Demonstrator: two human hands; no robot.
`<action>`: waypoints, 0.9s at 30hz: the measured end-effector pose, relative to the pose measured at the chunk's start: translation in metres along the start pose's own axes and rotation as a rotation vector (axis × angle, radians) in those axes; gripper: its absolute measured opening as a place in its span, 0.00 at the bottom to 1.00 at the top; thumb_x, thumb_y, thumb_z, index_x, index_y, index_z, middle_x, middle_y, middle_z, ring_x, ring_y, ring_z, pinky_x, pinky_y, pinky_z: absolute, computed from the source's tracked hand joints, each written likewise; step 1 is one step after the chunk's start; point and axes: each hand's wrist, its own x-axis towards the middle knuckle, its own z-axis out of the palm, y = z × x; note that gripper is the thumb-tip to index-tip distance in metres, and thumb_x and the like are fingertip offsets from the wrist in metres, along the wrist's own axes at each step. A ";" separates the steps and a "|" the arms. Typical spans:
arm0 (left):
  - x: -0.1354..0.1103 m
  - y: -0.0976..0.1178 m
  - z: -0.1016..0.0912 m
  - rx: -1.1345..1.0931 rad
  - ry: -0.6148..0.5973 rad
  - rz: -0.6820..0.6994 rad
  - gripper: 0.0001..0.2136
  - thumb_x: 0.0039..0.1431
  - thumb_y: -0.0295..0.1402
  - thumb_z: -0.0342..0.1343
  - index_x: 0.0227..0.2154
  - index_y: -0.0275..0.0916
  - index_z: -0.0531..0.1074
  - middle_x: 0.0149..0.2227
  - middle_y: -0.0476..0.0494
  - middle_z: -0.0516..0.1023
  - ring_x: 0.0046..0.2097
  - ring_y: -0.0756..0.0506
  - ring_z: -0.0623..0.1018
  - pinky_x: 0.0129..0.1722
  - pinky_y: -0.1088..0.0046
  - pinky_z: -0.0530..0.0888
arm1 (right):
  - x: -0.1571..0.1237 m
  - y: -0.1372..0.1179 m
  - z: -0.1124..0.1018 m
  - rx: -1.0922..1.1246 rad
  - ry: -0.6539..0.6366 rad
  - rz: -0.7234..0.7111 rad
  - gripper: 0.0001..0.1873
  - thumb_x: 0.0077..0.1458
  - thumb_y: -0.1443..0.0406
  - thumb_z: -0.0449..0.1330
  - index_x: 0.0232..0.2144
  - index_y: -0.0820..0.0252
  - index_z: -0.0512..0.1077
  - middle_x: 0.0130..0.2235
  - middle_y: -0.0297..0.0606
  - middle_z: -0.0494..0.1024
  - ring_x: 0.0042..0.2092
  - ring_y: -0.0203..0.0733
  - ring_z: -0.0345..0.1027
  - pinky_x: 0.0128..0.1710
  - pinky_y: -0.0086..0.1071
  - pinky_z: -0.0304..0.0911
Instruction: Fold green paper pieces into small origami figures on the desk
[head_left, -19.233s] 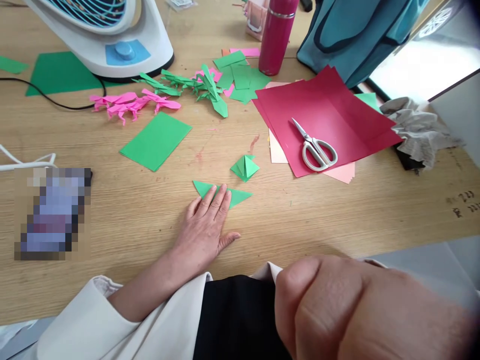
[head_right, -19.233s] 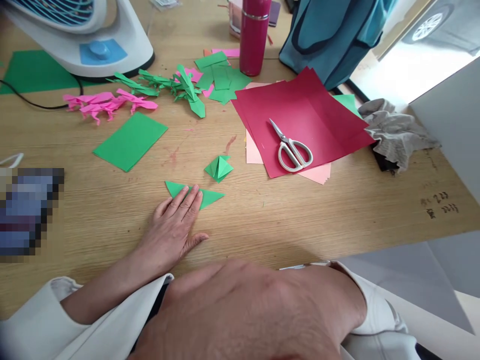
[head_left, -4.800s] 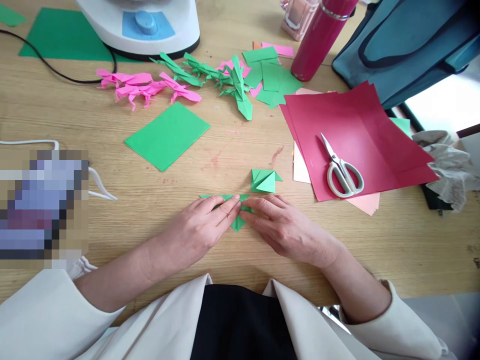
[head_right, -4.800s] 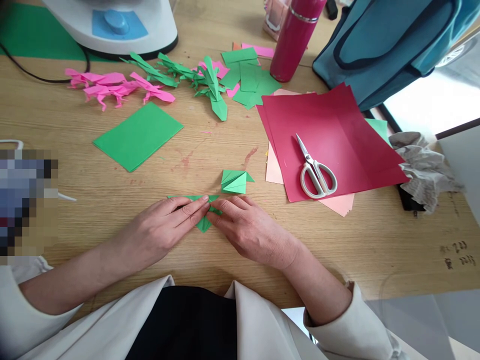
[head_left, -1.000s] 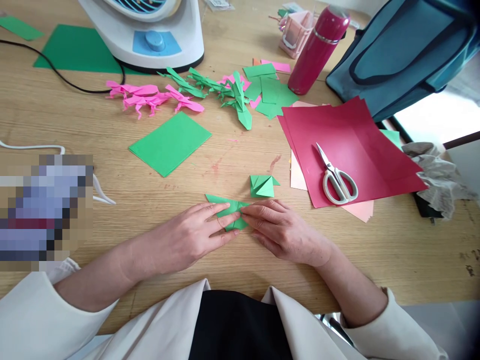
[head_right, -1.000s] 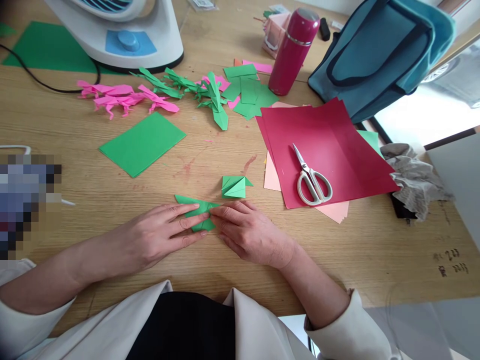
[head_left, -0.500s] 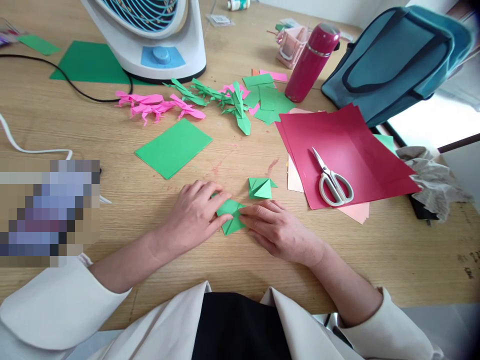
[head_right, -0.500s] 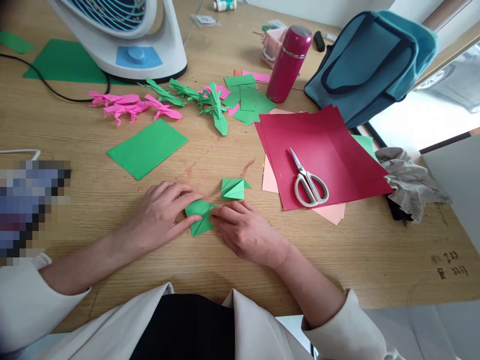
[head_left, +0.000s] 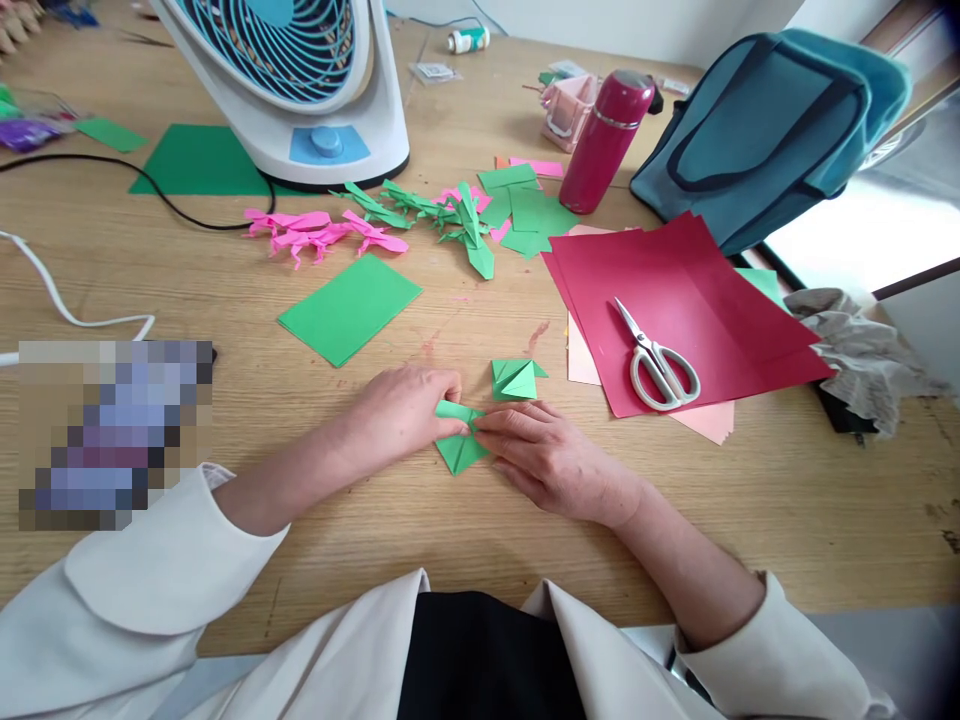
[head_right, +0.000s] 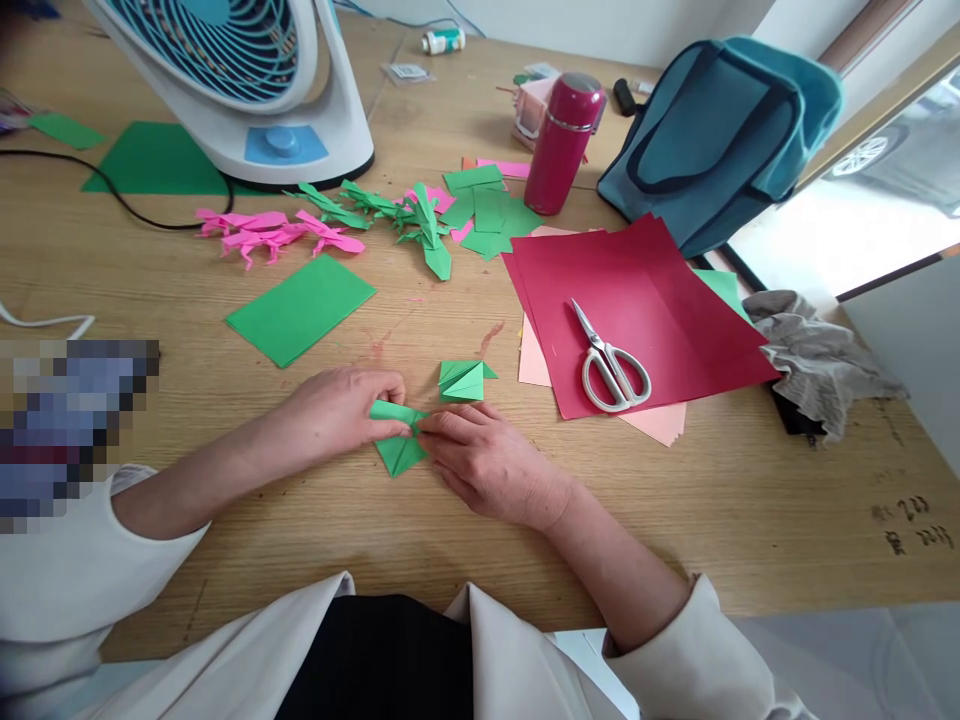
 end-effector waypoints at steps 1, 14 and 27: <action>-0.001 -0.001 0.001 -0.004 0.017 0.001 0.08 0.55 0.39 0.62 0.29 0.42 0.71 0.27 0.50 0.78 0.32 0.44 0.77 0.27 0.71 0.60 | 0.000 0.000 0.000 0.000 0.002 -0.001 0.16 0.67 0.68 0.53 0.54 0.65 0.71 0.54 0.49 0.75 0.55 0.49 0.67 0.57 0.47 0.65; -0.035 0.009 0.019 0.046 0.404 0.182 0.04 0.66 0.29 0.54 0.35 0.38 0.72 0.34 0.46 0.77 0.37 0.45 0.77 0.36 0.70 0.70 | -0.001 0.001 0.002 -0.072 0.019 -0.017 0.15 0.68 0.69 0.50 0.53 0.64 0.71 0.55 0.49 0.76 0.54 0.48 0.69 0.54 0.45 0.68; -0.043 0.002 0.033 -0.068 0.413 0.398 0.12 0.62 0.18 0.51 0.46 0.36 0.72 0.45 0.40 0.80 0.48 0.42 0.78 0.49 0.62 0.75 | 0.000 0.002 -0.001 -0.181 -0.023 -0.020 0.16 0.69 0.71 0.50 0.53 0.67 0.73 0.57 0.53 0.75 0.56 0.50 0.71 0.54 0.47 0.70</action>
